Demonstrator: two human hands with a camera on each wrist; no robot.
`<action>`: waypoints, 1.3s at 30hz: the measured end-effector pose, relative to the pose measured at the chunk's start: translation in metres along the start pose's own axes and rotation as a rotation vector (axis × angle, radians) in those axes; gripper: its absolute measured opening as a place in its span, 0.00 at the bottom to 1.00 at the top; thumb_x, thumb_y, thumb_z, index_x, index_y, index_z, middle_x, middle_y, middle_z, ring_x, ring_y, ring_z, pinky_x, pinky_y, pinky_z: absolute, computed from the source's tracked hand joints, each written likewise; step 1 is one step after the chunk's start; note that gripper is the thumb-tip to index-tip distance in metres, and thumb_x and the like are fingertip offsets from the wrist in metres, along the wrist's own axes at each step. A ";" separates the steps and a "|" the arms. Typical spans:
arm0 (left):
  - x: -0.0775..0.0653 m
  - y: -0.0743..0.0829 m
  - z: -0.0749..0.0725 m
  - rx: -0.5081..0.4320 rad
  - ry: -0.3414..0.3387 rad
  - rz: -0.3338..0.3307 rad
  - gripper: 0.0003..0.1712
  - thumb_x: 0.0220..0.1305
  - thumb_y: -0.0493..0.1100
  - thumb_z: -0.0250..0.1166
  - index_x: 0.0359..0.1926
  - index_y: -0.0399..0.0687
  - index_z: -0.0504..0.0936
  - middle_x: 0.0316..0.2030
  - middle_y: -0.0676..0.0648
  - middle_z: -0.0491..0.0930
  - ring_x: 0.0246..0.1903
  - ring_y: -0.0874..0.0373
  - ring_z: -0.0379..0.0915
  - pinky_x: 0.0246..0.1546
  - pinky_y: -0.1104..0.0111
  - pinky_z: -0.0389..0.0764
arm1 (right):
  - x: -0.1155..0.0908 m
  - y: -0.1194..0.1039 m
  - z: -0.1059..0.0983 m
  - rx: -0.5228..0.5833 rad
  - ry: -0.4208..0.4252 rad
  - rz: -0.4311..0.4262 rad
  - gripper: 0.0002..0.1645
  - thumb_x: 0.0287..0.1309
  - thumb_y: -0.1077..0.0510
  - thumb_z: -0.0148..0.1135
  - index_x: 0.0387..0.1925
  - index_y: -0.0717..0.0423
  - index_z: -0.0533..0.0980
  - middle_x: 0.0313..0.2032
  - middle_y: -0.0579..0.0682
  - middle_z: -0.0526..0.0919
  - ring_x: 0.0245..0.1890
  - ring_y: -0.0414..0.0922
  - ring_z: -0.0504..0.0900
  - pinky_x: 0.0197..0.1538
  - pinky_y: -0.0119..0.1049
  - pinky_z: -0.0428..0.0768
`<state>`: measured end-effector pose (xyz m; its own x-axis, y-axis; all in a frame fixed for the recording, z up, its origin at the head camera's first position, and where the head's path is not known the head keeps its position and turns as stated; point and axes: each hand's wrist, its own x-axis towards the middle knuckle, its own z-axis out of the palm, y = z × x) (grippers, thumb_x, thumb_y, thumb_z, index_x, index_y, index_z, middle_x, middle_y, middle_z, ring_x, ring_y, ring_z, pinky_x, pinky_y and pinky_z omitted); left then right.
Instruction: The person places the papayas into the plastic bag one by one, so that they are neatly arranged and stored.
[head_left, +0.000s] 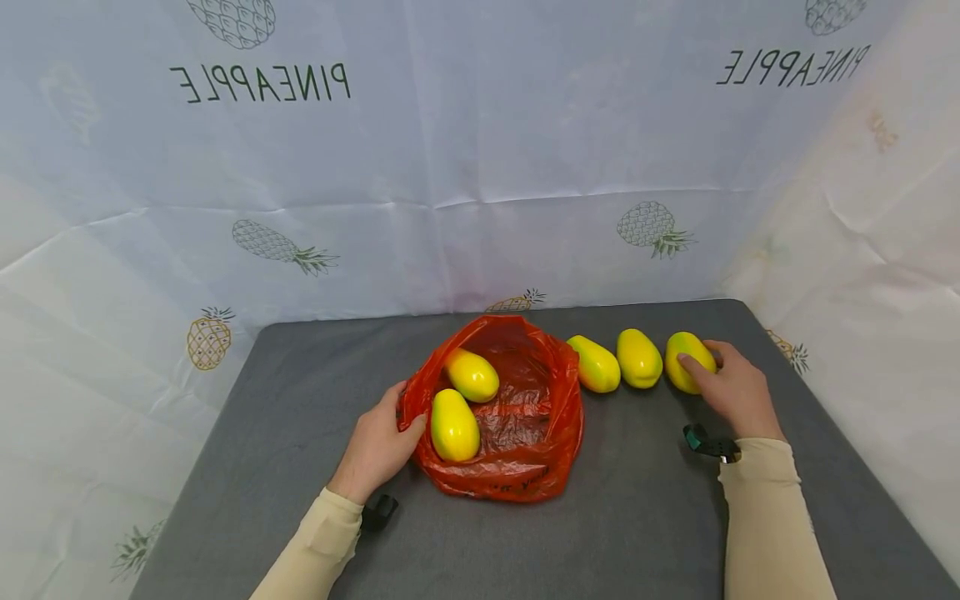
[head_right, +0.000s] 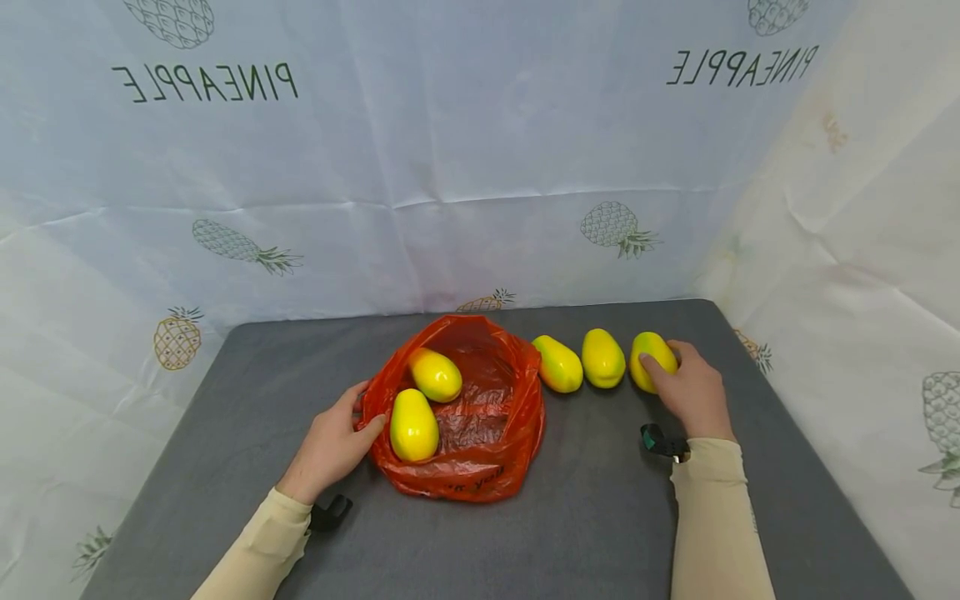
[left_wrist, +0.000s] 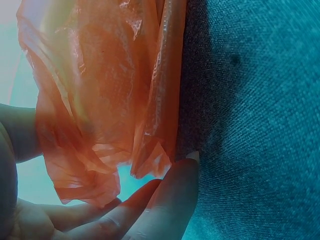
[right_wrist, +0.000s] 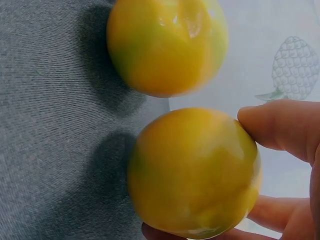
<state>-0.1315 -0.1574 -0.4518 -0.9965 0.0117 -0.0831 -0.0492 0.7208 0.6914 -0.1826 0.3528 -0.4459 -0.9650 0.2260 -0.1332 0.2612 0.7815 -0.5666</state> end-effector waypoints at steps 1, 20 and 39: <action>0.000 0.000 0.000 0.000 0.000 -0.004 0.42 0.74 0.51 0.66 0.81 0.41 0.64 0.67 0.36 0.82 0.49 0.49 0.85 0.53 0.51 0.90 | 0.000 0.000 0.000 -0.001 0.000 0.002 0.58 0.77 0.26 0.46 0.82 0.70 0.53 0.74 0.81 0.64 0.66 0.77 0.71 0.62 0.72 0.77; 0.000 0.001 0.001 -0.004 -0.015 -0.037 0.42 0.73 0.51 0.66 0.81 0.41 0.63 0.68 0.38 0.82 0.46 0.50 0.84 0.52 0.52 0.91 | -0.008 -0.004 -0.010 -0.009 0.042 -0.020 0.57 0.77 0.28 0.47 0.83 0.69 0.54 0.72 0.82 0.67 0.64 0.77 0.73 0.57 0.70 0.79; 0.003 0.000 0.002 -0.009 -0.009 -0.024 0.42 0.73 0.51 0.67 0.81 0.42 0.64 0.67 0.38 0.82 0.46 0.50 0.84 0.51 0.52 0.91 | -0.009 -0.012 -0.019 -0.024 0.057 -0.029 0.56 0.77 0.28 0.48 0.83 0.68 0.54 0.72 0.81 0.67 0.64 0.76 0.73 0.59 0.72 0.78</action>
<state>-0.1345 -0.1561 -0.4541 -0.9944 0.0008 -0.1061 -0.0736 0.7148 0.6954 -0.1763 0.3528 -0.4225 -0.9694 0.2351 -0.0701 0.2341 0.8016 -0.5501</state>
